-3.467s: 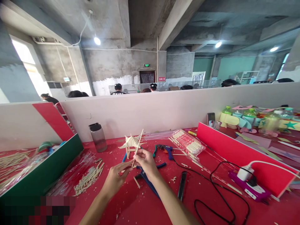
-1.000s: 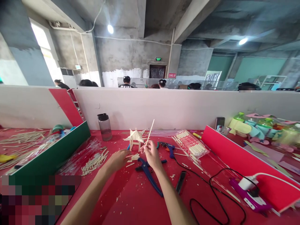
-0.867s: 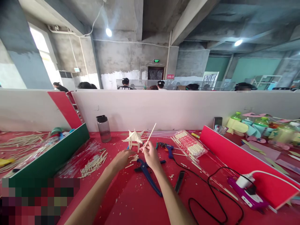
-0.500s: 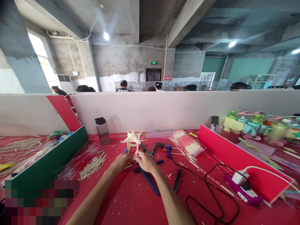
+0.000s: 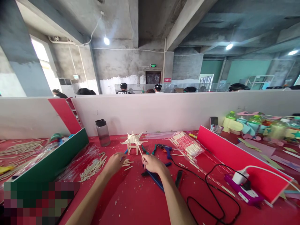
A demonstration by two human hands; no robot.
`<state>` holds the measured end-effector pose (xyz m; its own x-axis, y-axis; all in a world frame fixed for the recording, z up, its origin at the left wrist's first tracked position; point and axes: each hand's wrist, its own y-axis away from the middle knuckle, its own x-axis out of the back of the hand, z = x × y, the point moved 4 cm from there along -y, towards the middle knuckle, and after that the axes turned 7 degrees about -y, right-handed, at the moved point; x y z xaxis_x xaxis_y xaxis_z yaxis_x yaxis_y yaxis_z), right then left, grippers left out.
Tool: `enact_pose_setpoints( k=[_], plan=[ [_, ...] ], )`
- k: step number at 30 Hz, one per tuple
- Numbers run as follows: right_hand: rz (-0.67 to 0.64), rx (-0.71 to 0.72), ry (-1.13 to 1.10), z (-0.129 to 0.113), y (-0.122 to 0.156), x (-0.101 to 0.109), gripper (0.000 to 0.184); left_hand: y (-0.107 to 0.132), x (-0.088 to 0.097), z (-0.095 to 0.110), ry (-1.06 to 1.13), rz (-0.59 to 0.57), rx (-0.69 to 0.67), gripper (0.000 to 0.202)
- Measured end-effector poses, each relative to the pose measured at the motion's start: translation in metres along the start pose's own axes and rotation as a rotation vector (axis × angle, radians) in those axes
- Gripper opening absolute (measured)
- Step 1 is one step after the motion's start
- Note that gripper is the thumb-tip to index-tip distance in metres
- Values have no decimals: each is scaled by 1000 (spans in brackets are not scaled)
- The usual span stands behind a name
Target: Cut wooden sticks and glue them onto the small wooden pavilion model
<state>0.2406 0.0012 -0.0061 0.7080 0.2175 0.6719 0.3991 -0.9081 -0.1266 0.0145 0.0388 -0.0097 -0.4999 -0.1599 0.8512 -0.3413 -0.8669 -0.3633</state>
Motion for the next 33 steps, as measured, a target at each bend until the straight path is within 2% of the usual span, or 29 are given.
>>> enact_pose_setpoints(
  k=[4,6,8,10,13,17,26,30,33],
  plan=[
    [83,41,-88,-3,0,9,13,-15,1,4,44,97,24,15],
    [144,70,-104,-5,-1,11,11,-27,-5,-4,60,113,135,11],
    [195,83,-100,-6,-3,11,11,-37,-12,-14,105,128,272,15],
    [236,88,-89,-5,-5,9,12,-47,-20,-20,166,111,306,20],
    [288,97,-73,-2,-7,9,12,-56,-24,-20,208,69,231,18],
    [328,119,-79,0,-8,10,13,-62,-21,-17,220,53,158,18],
    [328,118,-122,3,-11,9,12,-85,-25,-20,141,57,137,19],
    [326,106,-166,3,-11,8,11,-82,-22,-20,92,46,149,20],
    [321,90,-259,0,-12,7,9,-68,-10,-18,38,41,156,23]
  ],
)
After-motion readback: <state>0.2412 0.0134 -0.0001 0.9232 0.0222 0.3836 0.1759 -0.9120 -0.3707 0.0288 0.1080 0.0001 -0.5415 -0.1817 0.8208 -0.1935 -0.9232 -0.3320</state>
